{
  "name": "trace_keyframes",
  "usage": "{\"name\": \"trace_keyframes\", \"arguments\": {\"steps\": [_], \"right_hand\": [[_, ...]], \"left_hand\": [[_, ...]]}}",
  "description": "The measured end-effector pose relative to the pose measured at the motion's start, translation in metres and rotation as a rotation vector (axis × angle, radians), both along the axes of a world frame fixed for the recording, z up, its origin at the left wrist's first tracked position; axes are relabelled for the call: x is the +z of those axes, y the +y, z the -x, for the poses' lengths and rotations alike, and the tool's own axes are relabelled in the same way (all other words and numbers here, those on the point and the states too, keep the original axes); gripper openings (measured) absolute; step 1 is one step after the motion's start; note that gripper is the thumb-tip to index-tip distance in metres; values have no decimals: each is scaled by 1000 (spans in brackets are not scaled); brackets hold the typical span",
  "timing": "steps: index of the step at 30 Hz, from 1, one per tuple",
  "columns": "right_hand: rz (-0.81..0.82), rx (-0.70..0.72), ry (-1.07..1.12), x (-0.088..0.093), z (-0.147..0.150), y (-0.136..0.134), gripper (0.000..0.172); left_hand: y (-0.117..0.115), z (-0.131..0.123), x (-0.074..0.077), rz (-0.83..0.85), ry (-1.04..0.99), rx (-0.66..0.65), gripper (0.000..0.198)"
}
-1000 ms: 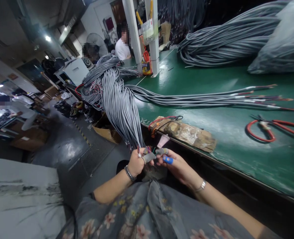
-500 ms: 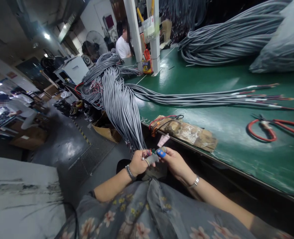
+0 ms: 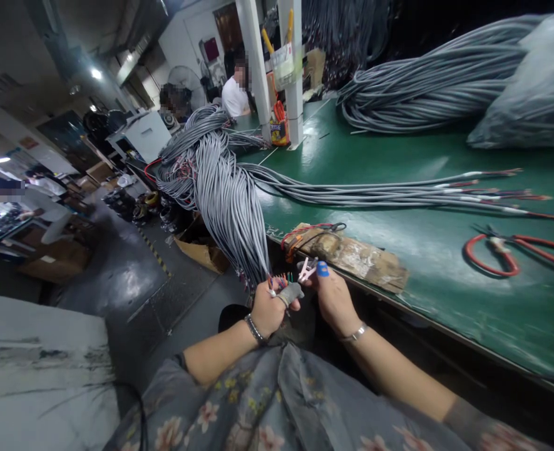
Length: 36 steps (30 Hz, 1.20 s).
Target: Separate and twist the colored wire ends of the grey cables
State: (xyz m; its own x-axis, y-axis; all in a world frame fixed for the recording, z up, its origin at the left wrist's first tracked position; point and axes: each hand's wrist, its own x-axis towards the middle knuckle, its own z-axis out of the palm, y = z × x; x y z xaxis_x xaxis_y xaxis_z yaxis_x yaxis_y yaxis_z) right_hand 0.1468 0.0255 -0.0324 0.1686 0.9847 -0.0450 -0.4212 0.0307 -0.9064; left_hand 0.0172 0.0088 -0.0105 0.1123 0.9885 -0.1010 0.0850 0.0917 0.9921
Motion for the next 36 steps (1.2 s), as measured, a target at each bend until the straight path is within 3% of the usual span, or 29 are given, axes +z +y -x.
{"name": "trace_keyframes", "arguments": {"steps": [2, 5, 9, 13, 18, 21, 25, 28, 31, 33, 36], "right_hand": [[-7, 0, 12, -3, 2, 0, 55], [73, 128, 229, -7, 5, 4, 55], [148, 136, 422, -9, 8, 9, 44], [157, 108, 455, -10, 11, 10, 40], [184, 163, 491, -17, 9, 6, 55], [213, 217, 465, -25, 0, 1, 56], [231, 198, 264, -40, -16, -7, 51], [229, 206, -147, -51, -27, -13, 52], [84, 300, -543, -57, -36, -17, 51], [-25, 302, -681, -57, -41, -18, 53], [-37, 332, -668, -53, -47, -21, 61]], "left_hand": [[1, -1, -1, 1, 7, 7, 39], [2, -1, -6, -2, 6, 16, 40], [2, -2, -10, 3, 2, 25, 39], [2, -2, -7, -5, 19, 10, 40], [0, 0, -4, -23, 29, -7, 43], [-2, 4, -6, -17, 46, -4, 44], [-1, 17, -11, -14, 193, -59, 35], [2, 28, -15, -33, 480, -261, 19], [6, 39, -15, -138, 761, -469, 27], [9, 45, -15, -189, 798, -555, 32], [11, 54, -14, -213, 703, -643, 38]]}}
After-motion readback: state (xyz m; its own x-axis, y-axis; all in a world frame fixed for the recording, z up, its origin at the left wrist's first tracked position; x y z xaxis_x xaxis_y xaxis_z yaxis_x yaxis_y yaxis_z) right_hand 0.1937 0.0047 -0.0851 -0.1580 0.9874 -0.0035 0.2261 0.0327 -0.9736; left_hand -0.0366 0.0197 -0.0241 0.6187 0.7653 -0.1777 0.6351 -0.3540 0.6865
